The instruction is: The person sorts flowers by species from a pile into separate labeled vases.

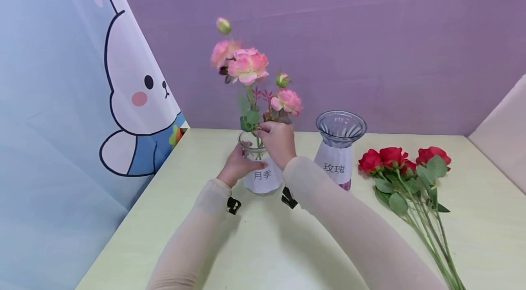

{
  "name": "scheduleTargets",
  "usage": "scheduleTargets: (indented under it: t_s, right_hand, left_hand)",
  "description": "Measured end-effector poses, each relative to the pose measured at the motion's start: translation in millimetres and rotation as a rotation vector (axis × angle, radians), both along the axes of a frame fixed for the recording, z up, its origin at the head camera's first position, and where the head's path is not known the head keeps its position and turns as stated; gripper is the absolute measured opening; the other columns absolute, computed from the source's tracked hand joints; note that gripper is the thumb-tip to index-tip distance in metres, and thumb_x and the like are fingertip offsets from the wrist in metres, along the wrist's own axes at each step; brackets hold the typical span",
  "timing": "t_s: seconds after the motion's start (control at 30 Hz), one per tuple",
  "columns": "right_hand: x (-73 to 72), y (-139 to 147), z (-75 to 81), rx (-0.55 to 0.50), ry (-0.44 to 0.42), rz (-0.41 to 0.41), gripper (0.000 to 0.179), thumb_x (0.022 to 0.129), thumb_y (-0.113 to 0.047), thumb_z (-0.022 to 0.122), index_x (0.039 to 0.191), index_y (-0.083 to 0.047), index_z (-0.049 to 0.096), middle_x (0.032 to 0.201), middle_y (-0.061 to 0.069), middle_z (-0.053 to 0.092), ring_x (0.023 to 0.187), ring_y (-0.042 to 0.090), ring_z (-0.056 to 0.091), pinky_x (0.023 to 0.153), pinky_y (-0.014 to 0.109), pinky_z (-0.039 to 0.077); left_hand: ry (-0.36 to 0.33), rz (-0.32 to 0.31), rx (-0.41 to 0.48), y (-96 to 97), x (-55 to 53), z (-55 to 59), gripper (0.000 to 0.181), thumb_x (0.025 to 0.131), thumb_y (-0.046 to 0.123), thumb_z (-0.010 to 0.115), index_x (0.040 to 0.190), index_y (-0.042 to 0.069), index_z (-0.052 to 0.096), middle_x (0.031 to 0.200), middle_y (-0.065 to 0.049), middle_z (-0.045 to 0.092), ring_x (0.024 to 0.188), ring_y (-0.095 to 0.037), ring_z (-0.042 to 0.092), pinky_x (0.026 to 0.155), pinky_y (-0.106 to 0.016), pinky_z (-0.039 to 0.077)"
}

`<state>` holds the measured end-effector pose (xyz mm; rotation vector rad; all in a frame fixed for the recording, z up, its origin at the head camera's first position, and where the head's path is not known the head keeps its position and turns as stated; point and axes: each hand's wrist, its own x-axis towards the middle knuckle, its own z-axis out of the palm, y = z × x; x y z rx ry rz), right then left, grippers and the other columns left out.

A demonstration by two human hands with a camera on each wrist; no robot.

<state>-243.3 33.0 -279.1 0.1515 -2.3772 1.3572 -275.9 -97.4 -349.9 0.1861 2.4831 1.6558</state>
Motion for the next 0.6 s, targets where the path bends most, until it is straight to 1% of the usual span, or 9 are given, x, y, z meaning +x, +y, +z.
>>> scheduleTargets:
  t_s: [0.07,0.2,0.3,0.37,0.53,0.6]
  right_hand:
    - [-0.5,-0.1,-0.6,-0.016,-0.028,-0.008,0.023,0.087,-0.006,0.069,0.109,-0.001,0.07,0.104,0.013,0.07,0.095,0.024,0.068,0.078,0.03,0.056]
    - [-2.2,1.0,-1.3,-0.018,-0.014,-0.036,0.022,0.086,-0.004,0.069,0.108,0.001,0.07,0.102,0.013,0.071,0.093,0.024,0.069,0.076,0.029,0.056]
    - [-1.8,3.2,-0.8,-0.003,0.003,-0.054,0.022,0.086,-0.005,0.07,0.107,0.001,0.071,0.102,0.014,0.07,0.094,0.026,0.069,0.078,0.03,0.056]
    - [-0.2,4.8,-0.3,-0.012,-0.004,-0.052,0.022,0.086,-0.005,0.069,0.108,0.001,0.07,0.103,0.014,0.07,0.095,0.026,0.068,0.079,0.031,0.055]
    - [5.1,10.8,0.0,-0.073,-0.032,-0.017,0.022,0.087,-0.005,0.069,0.109,0.001,0.07,0.103,0.014,0.07,0.093,0.025,0.069,0.079,0.031,0.056]
    - [7.4,14.6,-0.2,-0.082,-0.025,-0.01,0.022,0.087,-0.006,0.07,0.107,0.001,0.07,0.101,0.014,0.071,0.092,0.024,0.069,0.079,0.031,0.056]
  left_hand:
    - [0.0,0.001,-0.006,-0.5,0.0,0.1,0.087,0.072,0.012,0.081,0.145,0.008,0.033,0.136,-0.019,0.05,0.12,-0.034,0.05,0.101,-0.048,0.041]
    - [-0.005,-0.014,0.014,-0.6,-1.4,0.3,0.092,0.071,0.011,0.081,0.148,0.016,0.029,0.138,-0.014,0.049,0.123,-0.033,0.048,0.103,-0.049,0.038]
    - [-0.003,-0.024,0.024,0.0,-2.3,0.7,0.095,0.071,0.01,0.081,0.149,0.018,0.027,0.141,-0.013,0.046,0.127,-0.032,0.044,0.106,-0.05,0.035]
    - [0.004,-0.026,0.021,0.2,-2.8,0.4,0.096,0.07,0.01,0.081,0.149,0.018,0.027,0.142,-0.013,0.045,0.129,-0.033,0.043,0.107,-0.05,0.033]
    - [0.01,-0.015,0.006,-0.2,-2.1,-0.3,0.096,0.07,0.011,0.082,0.149,0.016,0.028,0.146,-0.014,0.041,0.133,-0.033,0.038,0.108,-0.049,0.032]
    - [0.006,-0.008,0.0,-0.5,-1.5,-0.4,0.094,0.071,0.012,0.082,0.149,0.014,0.03,0.147,-0.015,0.04,0.134,-0.034,0.037,0.108,-0.05,0.031]
